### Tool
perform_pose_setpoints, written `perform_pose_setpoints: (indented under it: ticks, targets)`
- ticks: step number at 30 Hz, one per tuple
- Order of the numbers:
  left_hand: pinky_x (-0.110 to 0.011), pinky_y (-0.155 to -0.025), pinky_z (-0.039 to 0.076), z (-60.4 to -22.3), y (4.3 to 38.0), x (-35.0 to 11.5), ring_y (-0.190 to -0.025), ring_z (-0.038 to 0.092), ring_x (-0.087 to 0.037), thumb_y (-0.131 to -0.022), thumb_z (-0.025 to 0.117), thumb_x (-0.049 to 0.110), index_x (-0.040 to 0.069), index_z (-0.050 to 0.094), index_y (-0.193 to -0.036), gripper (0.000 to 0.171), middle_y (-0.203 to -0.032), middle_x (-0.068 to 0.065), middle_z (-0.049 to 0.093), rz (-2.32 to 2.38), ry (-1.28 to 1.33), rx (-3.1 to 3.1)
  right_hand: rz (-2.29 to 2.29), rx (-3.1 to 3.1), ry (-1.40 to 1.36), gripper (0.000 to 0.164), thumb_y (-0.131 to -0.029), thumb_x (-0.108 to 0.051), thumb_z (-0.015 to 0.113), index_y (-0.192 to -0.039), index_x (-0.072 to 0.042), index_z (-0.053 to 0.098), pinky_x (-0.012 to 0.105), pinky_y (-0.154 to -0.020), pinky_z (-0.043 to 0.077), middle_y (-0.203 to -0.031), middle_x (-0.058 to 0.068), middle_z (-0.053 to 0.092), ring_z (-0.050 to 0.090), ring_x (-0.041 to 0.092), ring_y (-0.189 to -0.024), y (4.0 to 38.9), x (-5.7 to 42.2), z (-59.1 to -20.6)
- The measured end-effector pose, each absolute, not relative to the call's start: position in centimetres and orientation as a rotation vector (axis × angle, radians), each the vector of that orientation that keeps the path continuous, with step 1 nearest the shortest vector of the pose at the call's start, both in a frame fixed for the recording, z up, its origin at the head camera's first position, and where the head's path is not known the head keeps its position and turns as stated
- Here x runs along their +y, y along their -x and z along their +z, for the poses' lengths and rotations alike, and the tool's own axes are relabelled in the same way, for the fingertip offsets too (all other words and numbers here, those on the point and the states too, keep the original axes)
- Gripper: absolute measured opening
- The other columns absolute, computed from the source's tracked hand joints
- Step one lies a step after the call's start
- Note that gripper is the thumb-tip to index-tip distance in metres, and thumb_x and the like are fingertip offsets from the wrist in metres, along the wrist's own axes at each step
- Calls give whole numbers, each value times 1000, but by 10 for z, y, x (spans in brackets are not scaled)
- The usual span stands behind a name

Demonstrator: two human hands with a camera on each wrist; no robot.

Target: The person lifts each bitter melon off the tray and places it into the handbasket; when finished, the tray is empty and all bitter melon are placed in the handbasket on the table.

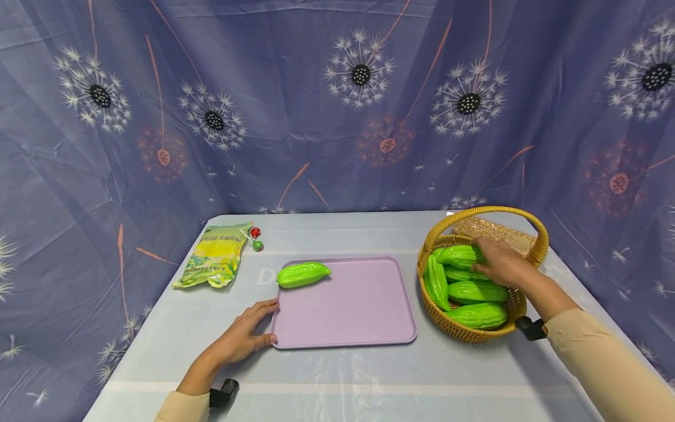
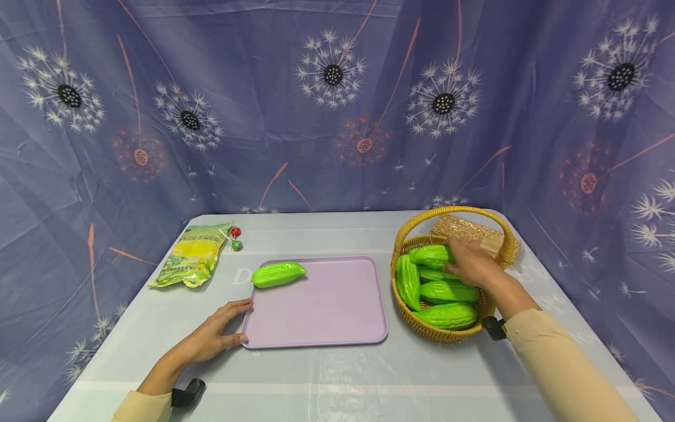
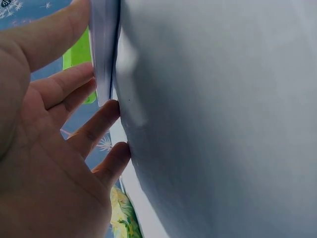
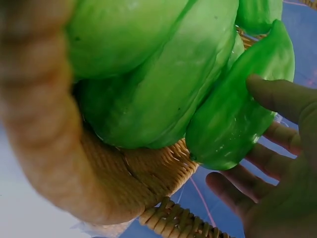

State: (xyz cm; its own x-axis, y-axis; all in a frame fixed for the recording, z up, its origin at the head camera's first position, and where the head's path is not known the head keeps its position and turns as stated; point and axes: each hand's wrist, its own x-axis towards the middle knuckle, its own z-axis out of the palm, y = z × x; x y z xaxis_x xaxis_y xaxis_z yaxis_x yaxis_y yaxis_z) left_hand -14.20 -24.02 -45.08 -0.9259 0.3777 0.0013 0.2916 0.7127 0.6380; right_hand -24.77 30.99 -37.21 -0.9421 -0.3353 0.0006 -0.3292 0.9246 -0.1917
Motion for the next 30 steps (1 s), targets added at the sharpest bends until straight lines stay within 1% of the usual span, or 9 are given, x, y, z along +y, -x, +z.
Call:
perform_pose_setpoints:
  ticks: [2,4,6,7,15,20,25,30]
  targets:
    - [-67,-104,24,-451,142,-240,-137,31,-42,-83,70,32,6,47,-137,64,-149,-11,38,1006,-551,2788,-241,3069,543,51,-88,-20,64,-129,2,44,62,-94,36,-124,31,50,47,50,-111,248,309,-373]
    - [-67,-104,24,-451,142,-240,-137,31,-42,-83,70,32,6,47,-137,64,-149,-11,39,1007,-553,2789,-198,3084,549,51,-88,-21,65,-129,1,46,58,-84,42,-120,29,51,49,46,-104,247,309,-373]
    - [-67,-104,24,-451,142,-240,-137,31,-41,-83,70,32,6,47,-137,64,-149,-11,39,1004,-551,2791,-173,3094,541,51,-88,-23,64,-131,0,47,53,-76,44,-117,27,51,49,42,-99,246,309,-374]
    - [-67,-104,24,-451,142,-240,-137,31,-41,-83,70,32,6,47,-137,65,-149,-11,39,1001,-549,2792,-164,3100,543,51,-88,-22,64,-131,1,48,52,-74,44,-116,27,50,49,42,-97,246,309,-374]
    - [-67,-104,24,-450,142,-239,-137,32,-41,-82,70,32,6,47,-137,65,-149,-11,38,988,-535,2794,-157,3133,596,53,-87,-19,65,-132,3,46,60,-85,41,-121,30,52,50,47,-103,245,311,-375]
    - [-67,-104,24,-449,142,-240,-138,31,-42,-82,70,32,6,46,-137,66,-149,-12,38,985,-524,2791,-152,3136,602,51,-87,-18,66,-130,2,47,61,-85,41,-121,30,52,50,48,-103,246,311,-375]
    - [-67,-104,24,-450,142,-240,-138,31,-42,-82,70,33,6,46,-137,66,-149,-12,38,987,-530,2789,-145,3133,560,49,-90,-17,61,-133,1,47,60,-84,41,-124,30,49,47,47,-105,244,310,-376]
    - [-68,-104,24,-449,142,-240,-137,31,-42,-82,70,32,5,46,-137,65,-149,-12,38,991,-539,2788,-182,3136,562,50,-91,-16,59,-136,1,44,59,-82,41,-122,30,47,46,47,-105,244,310,-377]
